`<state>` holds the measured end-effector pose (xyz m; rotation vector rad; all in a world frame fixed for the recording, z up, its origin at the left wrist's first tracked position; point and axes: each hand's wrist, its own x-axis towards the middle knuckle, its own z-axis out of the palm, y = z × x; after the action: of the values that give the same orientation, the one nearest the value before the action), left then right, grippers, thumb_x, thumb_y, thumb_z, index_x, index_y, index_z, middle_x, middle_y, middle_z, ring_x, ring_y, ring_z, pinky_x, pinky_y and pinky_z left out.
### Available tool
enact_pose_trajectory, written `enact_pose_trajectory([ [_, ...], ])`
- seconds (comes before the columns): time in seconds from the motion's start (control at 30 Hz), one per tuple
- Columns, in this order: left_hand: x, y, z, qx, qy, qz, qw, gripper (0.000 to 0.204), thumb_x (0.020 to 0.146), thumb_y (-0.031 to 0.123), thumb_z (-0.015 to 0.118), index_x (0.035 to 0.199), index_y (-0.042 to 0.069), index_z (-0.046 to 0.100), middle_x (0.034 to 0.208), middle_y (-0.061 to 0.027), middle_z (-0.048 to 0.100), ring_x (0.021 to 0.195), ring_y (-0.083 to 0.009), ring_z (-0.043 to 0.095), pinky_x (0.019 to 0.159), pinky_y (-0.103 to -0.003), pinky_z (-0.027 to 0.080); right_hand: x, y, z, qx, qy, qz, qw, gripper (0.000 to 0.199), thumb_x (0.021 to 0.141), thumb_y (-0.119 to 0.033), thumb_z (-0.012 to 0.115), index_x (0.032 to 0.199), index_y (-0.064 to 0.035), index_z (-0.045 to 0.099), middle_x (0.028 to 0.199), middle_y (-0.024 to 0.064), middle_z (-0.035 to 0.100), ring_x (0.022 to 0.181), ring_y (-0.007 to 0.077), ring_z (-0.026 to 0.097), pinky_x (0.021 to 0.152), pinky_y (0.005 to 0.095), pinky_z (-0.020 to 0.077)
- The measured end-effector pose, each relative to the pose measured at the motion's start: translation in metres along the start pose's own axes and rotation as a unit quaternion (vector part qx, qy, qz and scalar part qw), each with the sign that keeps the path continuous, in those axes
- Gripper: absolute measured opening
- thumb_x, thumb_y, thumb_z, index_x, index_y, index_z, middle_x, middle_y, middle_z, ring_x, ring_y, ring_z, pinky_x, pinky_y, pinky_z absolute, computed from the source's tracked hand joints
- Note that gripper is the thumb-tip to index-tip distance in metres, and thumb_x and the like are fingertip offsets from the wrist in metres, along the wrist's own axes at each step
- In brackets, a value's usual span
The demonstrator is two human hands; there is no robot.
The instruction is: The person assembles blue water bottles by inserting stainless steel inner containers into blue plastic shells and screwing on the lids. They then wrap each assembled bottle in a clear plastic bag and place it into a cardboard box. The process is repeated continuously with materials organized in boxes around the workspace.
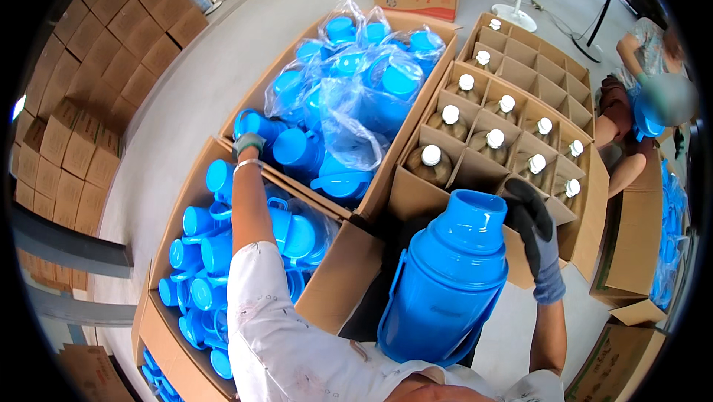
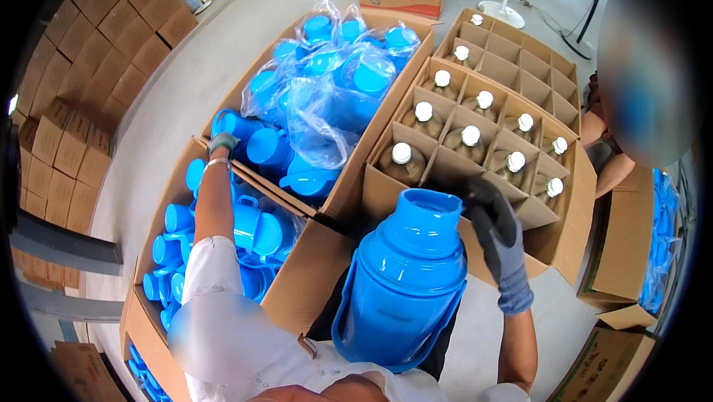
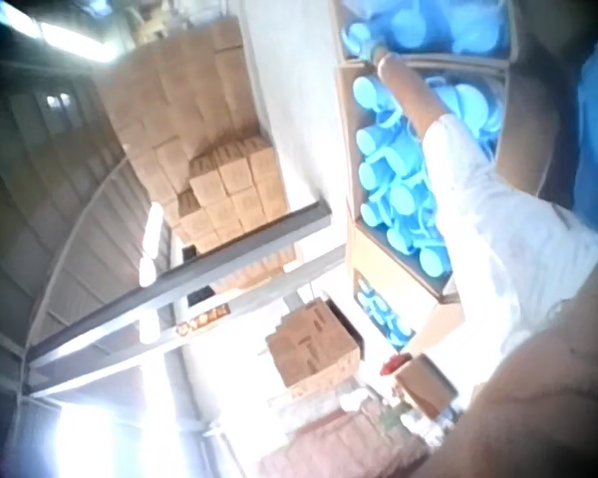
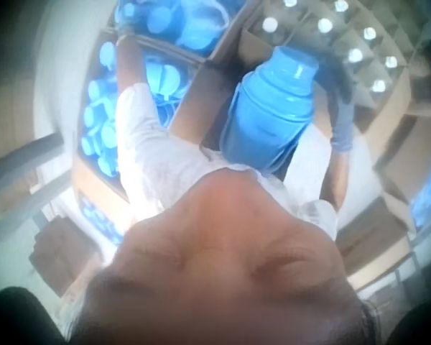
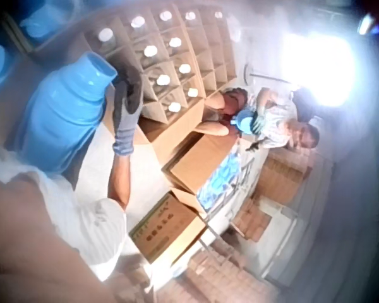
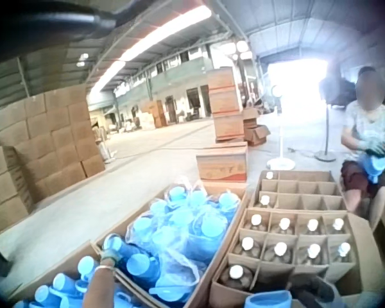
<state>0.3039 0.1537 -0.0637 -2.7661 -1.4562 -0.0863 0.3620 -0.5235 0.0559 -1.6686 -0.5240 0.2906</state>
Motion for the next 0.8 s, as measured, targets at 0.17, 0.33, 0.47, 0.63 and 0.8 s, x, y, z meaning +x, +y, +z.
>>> enact_pose_trajectory([
  [0.17, -0.049, 0.09, -0.023, -0.204, 0.093, 0.092, 0.97, 0.051, 0.088, 0.042, 0.057, 0.122, 0.003, 0.058, 0.108, -0.0239, 0.064, 0.1, -0.0376, 0.062, 0.084, -0.046, 0.049, -0.03, 0.009, -0.007, 0.032, 0.051, 0.001, 0.998, 0.043, 0.093, -0.006, 0.056, 0.134, -0.0001, 0.047, 0.126, 0.0117, 0.056, 0.116, 0.0195, 0.054, 0.099, 0.0315, 0.0439],
  [0.33, -0.261, 0.197, -0.095, -0.693, -0.387, 0.359, 0.491, 0.05, 0.1, 0.031, 0.045, 0.14, 0.0, 0.041, 0.125, -0.0151, 0.059, 0.111, -0.0223, 0.059, 0.097, -0.036, 0.045, -0.023, -0.041, 0.04, -0.03, 0.001, -0.132, 0.991, 0.052, 0.09, -0.019, 0.062, 0.136, -0.0034, 0.045, 0.138, 0.0178, 0.045, 0.131, 0.0305, 0.041, 0.108, 0.0415, 0.0333],
  [0.47, -0.358, 0.208, -0.1, -0.516, -0.232, 0.522, 0.638, 0.059, 0.094, 0.02, 0.056, 0.144, -0.002, 0.033, 0.135, -0.0199, 0.05, 0.126, -0.0268, 0.049, 0.106, -0.034, 0.036, -0.01, -0.037, 0.047, -0.073, -0.065, -0.132, 0.986, 0.055, 0.09, -0.026, 0.063, 0.138, -0.006, 0.044, 0.14, 0.0163, 0.043, 0.132, 0.0302, 0.038, 0.111, 0.0424, 0.0277],
  [0.63, -0.338, 0.183, -0.148, -0.659, -0.3, 0.431, 0.538, 0.055, 0.096, 0.037, 0.05, 0.134, -0.002, 0.046, 0.127, -0.0168, 0.058, 0.117, -0.0245, 0.056, 0.1, -0.037, 0.044, -0.019, 0.049, -0.031, -0.192, 0.059, -0.052, 0.978, 0.049, 0.089, -0.017, 0.059, 0.136, -0.0076, 0.048, 0.139, 0.0128, 0.045, 0.127, 0.0278, 0.045, 0.104, 0.0343, 0.037],
  [0.8, -0.36, 0.182, -0.121, -0.862, -0.449, 0.074, 0.224, 0.057, 0.096, 0.044, 0.048, 0.134, 0.001, 0.048, 0.135, -0.0145, 0.051, 0.124, -0.0263, 0.05, 0.104, -0.041, 0.041, -0.072, 0.025, -0.018, 0.034, 0.427, -0.164, 0.888, 0.057, 0.097, -0.02, 0.043, 0.148, -0.003, 0.025, 0.15, 0.0119, 0.032, 0.137, 0.0223, 0.033, 0.113, 0.0364, 0.027],
])
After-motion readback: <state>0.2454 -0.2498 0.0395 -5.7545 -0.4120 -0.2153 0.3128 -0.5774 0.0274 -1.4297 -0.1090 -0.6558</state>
